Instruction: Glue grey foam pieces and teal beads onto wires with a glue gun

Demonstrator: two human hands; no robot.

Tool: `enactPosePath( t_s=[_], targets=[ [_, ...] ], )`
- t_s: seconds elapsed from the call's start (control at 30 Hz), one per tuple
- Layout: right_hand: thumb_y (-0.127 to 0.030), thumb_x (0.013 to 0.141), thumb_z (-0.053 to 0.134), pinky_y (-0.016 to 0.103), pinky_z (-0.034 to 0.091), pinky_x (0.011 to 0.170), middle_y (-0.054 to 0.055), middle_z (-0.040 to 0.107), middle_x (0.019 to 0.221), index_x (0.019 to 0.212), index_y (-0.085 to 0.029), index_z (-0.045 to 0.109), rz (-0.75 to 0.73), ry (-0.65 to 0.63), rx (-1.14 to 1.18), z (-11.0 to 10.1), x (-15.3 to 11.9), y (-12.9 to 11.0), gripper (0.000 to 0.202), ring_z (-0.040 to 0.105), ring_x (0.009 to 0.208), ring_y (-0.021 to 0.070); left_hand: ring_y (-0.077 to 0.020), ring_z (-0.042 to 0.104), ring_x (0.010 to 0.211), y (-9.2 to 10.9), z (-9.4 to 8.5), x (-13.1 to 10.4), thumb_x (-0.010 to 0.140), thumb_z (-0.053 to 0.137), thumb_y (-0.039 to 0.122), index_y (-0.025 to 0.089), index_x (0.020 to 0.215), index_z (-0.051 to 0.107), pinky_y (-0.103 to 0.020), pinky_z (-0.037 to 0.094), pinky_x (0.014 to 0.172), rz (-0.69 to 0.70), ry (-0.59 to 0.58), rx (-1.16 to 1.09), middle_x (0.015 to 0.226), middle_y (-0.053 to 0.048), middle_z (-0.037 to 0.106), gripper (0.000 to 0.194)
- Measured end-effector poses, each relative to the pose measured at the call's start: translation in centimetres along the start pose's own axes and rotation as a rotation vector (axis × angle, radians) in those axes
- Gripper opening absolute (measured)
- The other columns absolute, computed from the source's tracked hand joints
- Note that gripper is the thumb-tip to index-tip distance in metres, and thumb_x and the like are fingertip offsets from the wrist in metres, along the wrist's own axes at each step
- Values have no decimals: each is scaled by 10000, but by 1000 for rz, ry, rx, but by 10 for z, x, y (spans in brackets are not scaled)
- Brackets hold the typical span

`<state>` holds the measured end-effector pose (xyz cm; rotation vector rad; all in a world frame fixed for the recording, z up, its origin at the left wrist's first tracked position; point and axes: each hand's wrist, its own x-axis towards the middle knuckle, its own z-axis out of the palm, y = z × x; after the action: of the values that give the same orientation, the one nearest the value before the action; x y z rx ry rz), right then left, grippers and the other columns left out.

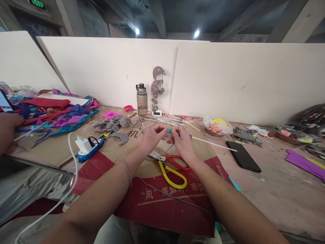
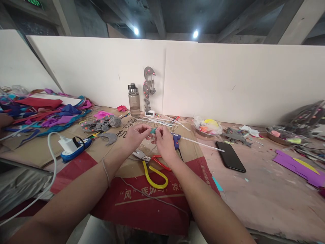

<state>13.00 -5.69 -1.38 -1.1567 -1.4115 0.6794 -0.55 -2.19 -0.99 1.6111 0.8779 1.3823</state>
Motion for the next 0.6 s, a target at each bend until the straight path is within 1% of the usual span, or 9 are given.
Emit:
enactPosePath(
  t_s=[0.1, 0.23, 0.37, 0.6],
  targets=[
    [-380, 874, 446, 268, 410, 553, -41, 485, 669, 804, -238, 438, -16, 30, -74, 0, -2, -4, 158, 444, 547, 126, -118, 606, 530, 2, 0, -1, 738, 695, 369, 159, 735, 673, -230, 501, 520, 6, 3, -9, 644, -24, 668, 211],
    [-325, 849, 472, 280, 397, 631, -20, 526, 701, 788, -223, 478, -94, 78, -198, -1, -5, -14, 118, 469, 631, 140, -121, 616, 546, 4, 0, -2, 744, 683, 366, 162, 733, 667, -227, 500, 521, 18, -6, -10, 660, -21, 667, 205],
    [-316, 816, 511, 279, 387, 639, -21, 536, 690, 775, -213, 511, -92, 93, -206, -1, -4, -15, 111, 465, 626, 138, -122, 620, 550, 6, 0, -3, 743, 673, 340, 164, 725, 655, -226, 504, 521, 16, 0, -8, 655, -12, 654, 178],
    [-346, 816, 540, 272, 357, 599, -22, 521, 653, 762, -199, 561, -91, 119, -214, -1, -2, -10, 158, 451, 605, 135, -118, 607, 533, 4, 0, -3, 742, 645, 287, 163, 719, 635, -227, 500, 514, 9, 8, -17, 615, 0, 622, 126]
  ],
)
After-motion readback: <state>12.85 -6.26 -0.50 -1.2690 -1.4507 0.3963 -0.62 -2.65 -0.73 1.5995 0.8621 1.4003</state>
